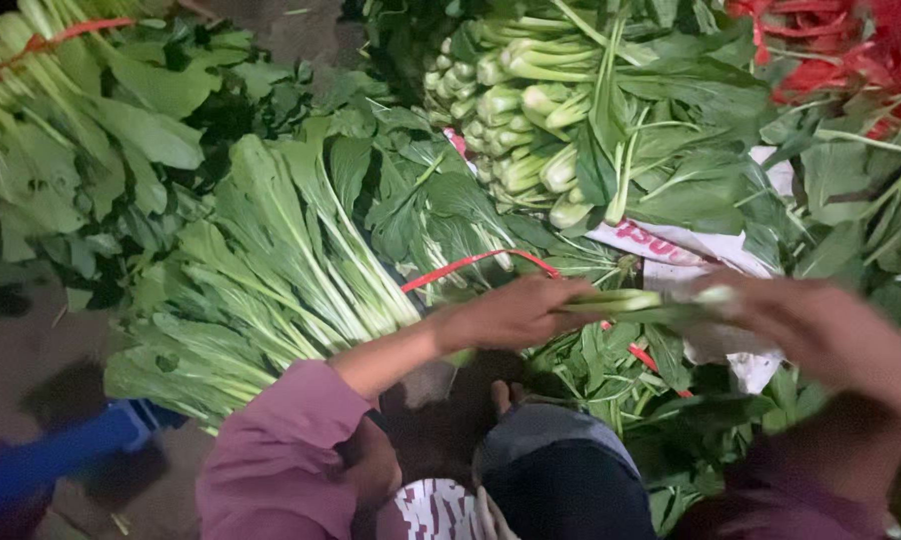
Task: The person gathers leafy green vegetables, aligns them into bunches, and secures them with red rubber bands. The person repeatedly picks up vegetables, arranges them, and ties them into bundles.
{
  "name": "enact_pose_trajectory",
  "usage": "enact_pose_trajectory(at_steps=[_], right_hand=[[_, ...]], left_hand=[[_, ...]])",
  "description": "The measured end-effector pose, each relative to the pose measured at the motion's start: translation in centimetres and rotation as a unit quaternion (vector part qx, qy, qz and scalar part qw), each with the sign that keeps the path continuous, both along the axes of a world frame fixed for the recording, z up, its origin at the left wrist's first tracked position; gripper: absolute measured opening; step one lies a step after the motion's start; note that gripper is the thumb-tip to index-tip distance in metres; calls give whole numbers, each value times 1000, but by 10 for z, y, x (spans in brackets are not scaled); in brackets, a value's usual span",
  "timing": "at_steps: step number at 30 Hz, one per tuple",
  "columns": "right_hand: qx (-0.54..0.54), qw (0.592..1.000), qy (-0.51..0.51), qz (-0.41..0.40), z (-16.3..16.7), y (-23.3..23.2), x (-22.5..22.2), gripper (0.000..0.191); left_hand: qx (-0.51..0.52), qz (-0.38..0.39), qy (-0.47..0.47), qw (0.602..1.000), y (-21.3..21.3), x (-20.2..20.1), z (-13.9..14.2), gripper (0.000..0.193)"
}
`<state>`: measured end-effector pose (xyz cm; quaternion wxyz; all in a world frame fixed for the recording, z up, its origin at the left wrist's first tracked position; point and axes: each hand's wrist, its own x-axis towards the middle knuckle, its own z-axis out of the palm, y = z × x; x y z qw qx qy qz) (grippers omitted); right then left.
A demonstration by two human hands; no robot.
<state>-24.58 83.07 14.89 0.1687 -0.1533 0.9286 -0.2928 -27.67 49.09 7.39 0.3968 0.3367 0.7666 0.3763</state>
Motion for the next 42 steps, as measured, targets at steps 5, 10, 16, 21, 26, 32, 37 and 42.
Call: enact_pose_trajectory(at_steps=[5,10,16,21,26,32,37,42], right_hand=[[267,897,296,-189,-12,7,13,57],[-237,965,96,-53,-48,-91,-9,41],[26,999,-14,39,-80,-64,0,28],[-73,985,-74,137,-56,-33,-11,32],[-241,956,-85,148,-26,24,-2,29],[-285,711,486,-420,-56,29,34,53],[-186,881,432,-49,-62,-86,24,75],[-354,894,64,-266,-110,-119,-32,48]], left_hand=[[119,166,-138,969,-7,6,-35,58],[175,147,118,966,17,20,-38,47],[-48,58,314,946,-23,1,-14,25],[-19,89,354,931,-21,-12,4,11],[-217,63,256,940,-53,-43,10,26],[-87,-39,271,958,-3,36,-26,107],[408,201,-82,887,30,46,-32,74],[415,560,-148,701,11,-9,-60,39]])
